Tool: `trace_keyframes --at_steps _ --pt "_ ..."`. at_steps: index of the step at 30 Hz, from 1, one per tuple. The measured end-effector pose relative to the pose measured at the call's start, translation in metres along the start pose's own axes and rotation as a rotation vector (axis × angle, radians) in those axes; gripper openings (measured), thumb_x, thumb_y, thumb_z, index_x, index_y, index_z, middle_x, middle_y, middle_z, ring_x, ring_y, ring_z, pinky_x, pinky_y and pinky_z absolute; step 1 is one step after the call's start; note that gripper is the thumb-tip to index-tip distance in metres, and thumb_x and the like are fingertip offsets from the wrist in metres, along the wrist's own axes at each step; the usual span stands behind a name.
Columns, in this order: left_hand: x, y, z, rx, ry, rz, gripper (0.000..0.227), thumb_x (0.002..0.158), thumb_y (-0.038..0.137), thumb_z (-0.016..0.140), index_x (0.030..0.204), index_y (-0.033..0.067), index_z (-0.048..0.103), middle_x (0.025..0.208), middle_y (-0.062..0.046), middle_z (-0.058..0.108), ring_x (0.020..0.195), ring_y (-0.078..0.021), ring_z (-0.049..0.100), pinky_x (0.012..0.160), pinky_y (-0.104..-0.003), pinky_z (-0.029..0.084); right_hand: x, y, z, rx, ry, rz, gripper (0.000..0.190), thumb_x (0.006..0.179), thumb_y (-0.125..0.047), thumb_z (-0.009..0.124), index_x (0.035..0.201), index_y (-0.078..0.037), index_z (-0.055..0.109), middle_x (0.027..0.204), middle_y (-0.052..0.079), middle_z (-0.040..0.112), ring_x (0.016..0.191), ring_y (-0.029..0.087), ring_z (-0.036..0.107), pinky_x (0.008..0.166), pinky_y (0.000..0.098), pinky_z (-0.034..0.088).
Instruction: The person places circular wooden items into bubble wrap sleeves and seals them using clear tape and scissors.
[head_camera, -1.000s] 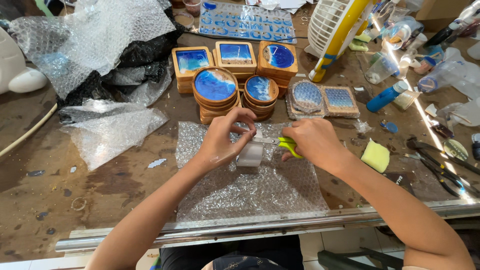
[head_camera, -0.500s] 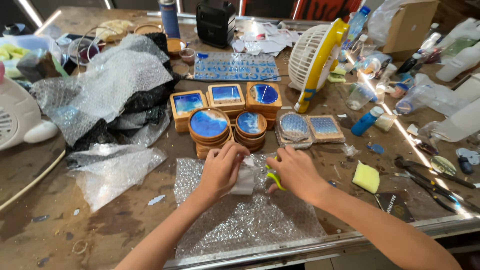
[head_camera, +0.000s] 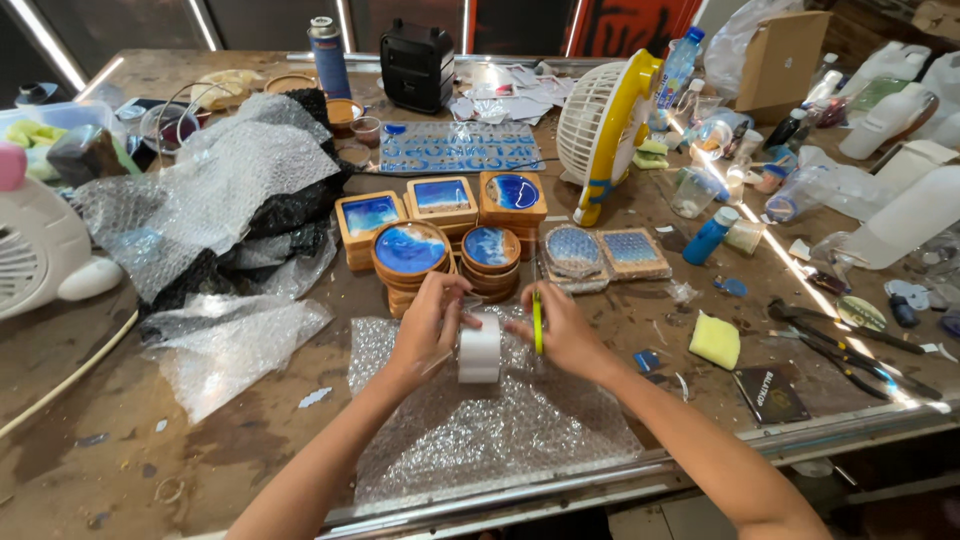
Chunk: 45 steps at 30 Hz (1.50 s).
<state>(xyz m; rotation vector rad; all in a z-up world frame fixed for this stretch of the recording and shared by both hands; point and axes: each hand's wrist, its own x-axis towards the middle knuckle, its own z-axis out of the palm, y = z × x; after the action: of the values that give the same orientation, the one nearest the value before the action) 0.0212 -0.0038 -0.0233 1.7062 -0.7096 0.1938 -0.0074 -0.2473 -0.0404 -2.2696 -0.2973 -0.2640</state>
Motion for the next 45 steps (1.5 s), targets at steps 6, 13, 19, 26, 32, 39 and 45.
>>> trace_keyframes --at_steps 6,13,19,26,32,39,45 --pt "-0.005 0.003 0.001 0.05 -0.023 0.112 0.025 0.1 -0.004 0.044 0.121 0.0059 0.054 0.1 -0.01 0.058 0.078 -0.0322 0.079 0.069 -0.042 0.064 0.009 -0.037 0.011 0.67 0.063 0.029 0.037 0.088 -0.007 0.078 0.106 -0.015 0.047 0.113 0.009 0.077 0.08 0.005 0.069 0.067 0.0175 0.056" --pt "-0.002 0.011 -0.002 0.016 0.0 0.156 0.026 0.098 -0.005 0.052 0.123 0.001 0.055 0.096 -0.015 0.061 0.078 -0.0345 0.077 0.066 -0.044 0.064 0.02 -0.057 0.017 0.655 0.042 0.024 0.037 0.09 -0.012 0.08 0.103 -0.01 0.045 0.095 0.011 0.076 0.072 0.008 0.07 0.058 0.0156 0.055" --pt "0.002 0.006 -0.005 0.038 0.027 0.173 0.025 0.096 -0.006 0.054 0.12 0.001 0.057 0.093 -0.012 0.063 0.082 -0.0339 0.073 0.065 -0.04 0.065 0.027 -0.056 0.021 0.595 -0.013 -0.003 0.034 0.087 -0.006 0.08 0.101 -0.007 0.049 0.095 0.013 0.077 0.075 0.011 0.072 0.069 0.0245 0.06" --pt "0.003 -0.003 -0.001 0.105 0.066 0.244 0.034 0.092 -0.009 0.058 0.123 0.0048 0.059 0.101 -0.01 0.061 0.094 -0.0344 0.067 0.064 -0.039 0.066 0.033 -0.068 0.013 0.558 -0.013 0.019 0.034 0.083 -0.006 0.082 0.099 -0.008 0.052 0.091 0.011 0.076 0.074 0.012 0.071 0.065 0.0248 0.059" --pt "-0.005 -0.006 0.003 0.179 0.071 0.141 0.054 0.089 -0.001 0.067 0.139 0.0071 0.046 0.125 -0.009 0.054 0.098 -0.0247 0.071 0.095 -0.047 0.054 0.032 -0.082 -0.004 0.481 0.041 -0.054 0.031 0.087 -0.001 0.076 0.099 -0.01 0.049 0.087 0.009 0.073 0.073 0.011 0.067 0.064 0.0244 0.056" --pt "-0.008 -0.052 0.023 0.533 -0.005 0.25 0.037 0.082 0.021 0.071 0.114 0.0059 0.061 0.104 -0.009 0.069 0.109 -0.0243 0.066 0.118 -0.063 0.017 0.032 -0.192 -0.01 0.004 -0.395 -0.135 0.033 0.078 -0.028 0.087 0.091 -0.015 0.06 0.065 0.007 0.072 0.059 0.018 0.065 0.06 0.0335 0.053" --pt "-0.021 -0.055 0.014 0.575 0.031 0.243 0.037 0.082 0.024 0.071 0.113 0.0074 0.06 0.104 -0.008 0.068 0.11 -0.024 0.065 0.116 -0.063 0.019 0.063 -0.228 0.01 -0.489 -0.728 -0.143 0.041 0.082 -0.042 0.075 0.106 -0.016 0.055 0.083 0.015 0.074 0.088 0.047 0.068 0.079 0.0559 0.051"
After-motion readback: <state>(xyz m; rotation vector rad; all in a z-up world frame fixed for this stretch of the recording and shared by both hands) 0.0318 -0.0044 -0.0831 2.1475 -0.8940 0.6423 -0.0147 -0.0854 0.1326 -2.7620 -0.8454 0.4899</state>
